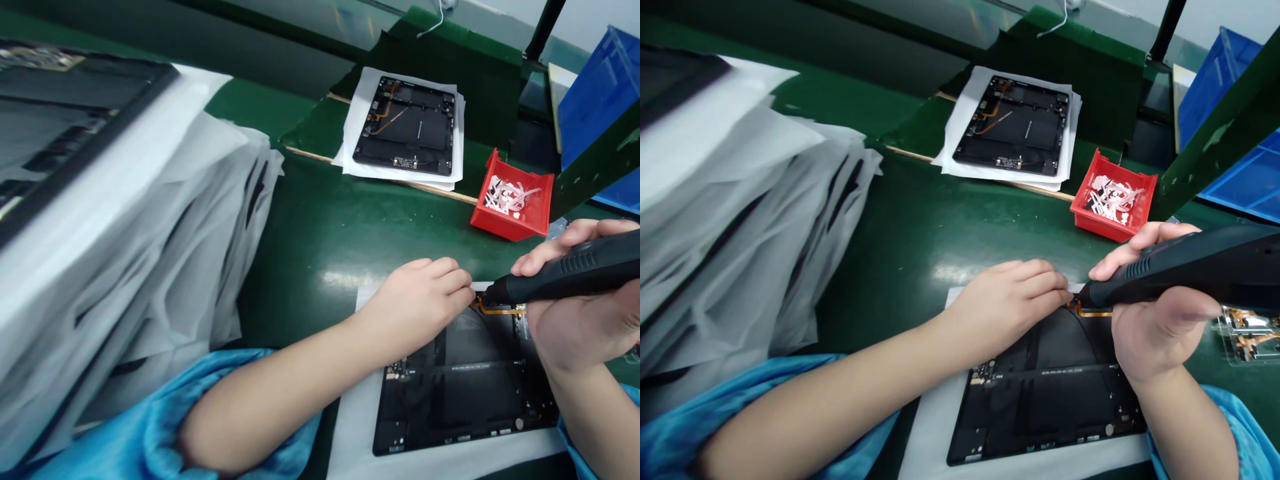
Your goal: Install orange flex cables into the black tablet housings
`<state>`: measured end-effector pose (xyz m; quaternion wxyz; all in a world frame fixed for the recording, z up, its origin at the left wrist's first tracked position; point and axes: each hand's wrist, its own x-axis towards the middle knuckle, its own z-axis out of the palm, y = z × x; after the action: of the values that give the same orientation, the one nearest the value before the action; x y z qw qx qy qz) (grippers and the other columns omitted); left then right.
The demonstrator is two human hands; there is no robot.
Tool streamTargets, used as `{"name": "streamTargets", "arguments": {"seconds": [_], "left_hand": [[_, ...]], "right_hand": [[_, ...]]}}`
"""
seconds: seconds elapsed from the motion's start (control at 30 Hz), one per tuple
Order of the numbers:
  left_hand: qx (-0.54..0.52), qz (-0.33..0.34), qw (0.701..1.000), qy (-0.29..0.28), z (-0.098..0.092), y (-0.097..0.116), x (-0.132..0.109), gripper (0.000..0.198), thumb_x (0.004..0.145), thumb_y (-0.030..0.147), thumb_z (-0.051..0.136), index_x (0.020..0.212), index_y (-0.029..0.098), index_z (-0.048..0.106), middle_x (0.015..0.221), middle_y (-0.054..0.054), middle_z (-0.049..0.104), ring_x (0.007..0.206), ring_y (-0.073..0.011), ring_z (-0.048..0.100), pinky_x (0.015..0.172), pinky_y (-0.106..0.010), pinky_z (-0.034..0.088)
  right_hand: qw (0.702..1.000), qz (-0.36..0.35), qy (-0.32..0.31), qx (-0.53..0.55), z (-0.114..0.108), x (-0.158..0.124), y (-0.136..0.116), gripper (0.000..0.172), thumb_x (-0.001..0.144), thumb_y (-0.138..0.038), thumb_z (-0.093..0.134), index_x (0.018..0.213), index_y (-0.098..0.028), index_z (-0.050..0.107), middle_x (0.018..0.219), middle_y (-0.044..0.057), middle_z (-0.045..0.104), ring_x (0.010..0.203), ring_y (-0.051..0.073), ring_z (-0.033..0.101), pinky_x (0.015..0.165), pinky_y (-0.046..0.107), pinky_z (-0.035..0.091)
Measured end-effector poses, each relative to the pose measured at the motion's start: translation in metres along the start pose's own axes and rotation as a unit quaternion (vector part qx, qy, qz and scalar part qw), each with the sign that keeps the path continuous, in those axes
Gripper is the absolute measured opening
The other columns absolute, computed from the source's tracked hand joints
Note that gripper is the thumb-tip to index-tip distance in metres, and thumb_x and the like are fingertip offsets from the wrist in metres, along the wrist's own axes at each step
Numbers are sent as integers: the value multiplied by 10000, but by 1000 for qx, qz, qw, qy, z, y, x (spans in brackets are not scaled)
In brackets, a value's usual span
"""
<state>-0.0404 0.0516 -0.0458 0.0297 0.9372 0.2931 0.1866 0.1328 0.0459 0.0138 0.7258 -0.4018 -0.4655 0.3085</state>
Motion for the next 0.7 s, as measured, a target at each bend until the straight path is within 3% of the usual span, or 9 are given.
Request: {"name": "streamTargets", "arguments": {"seconds": [0.17, 0.43, 0.7], "left_hand": [[17, -16, 1000, -5, -2, 2, -1, 150, 988, 191, 571, 1025, 208, 716, 1015, -22, 719, 920, -197, 592, 676, -304, 407], [-10, -42, 999, 0, 0, 3, -1, 162, 994, 204, 567, 981, 226, 727, 982, -13, 710, 902, -182, 590, 677, -293, 415], [-39, -61, 997, 14, 3, 3, 1, 130, 976, 200, 600, 964, 234, 725, 966, 9, 725, 880, -176, 618, 684, -300, 438]], "right_hand": [[1000, -15, -2, 4, 2, -2, 2, 558, 778, -799, 616, 989, -286, 674, 853, -20, 559, 508, 134, 625, 426, 292, 548], [999, -32, -6, -8, 2, -4, 5, 573, 823, -793, 567, 991, -253, 663, 861, -14, 556, 508, 140, 646, 437, 300, 554], [995, -80, -49, 9, 2, -5, 9, 511, 865, -712, 606, 1058, -244, 683, 897, 16, 540, 534, 149, 644, 425, 297, 540]]}}
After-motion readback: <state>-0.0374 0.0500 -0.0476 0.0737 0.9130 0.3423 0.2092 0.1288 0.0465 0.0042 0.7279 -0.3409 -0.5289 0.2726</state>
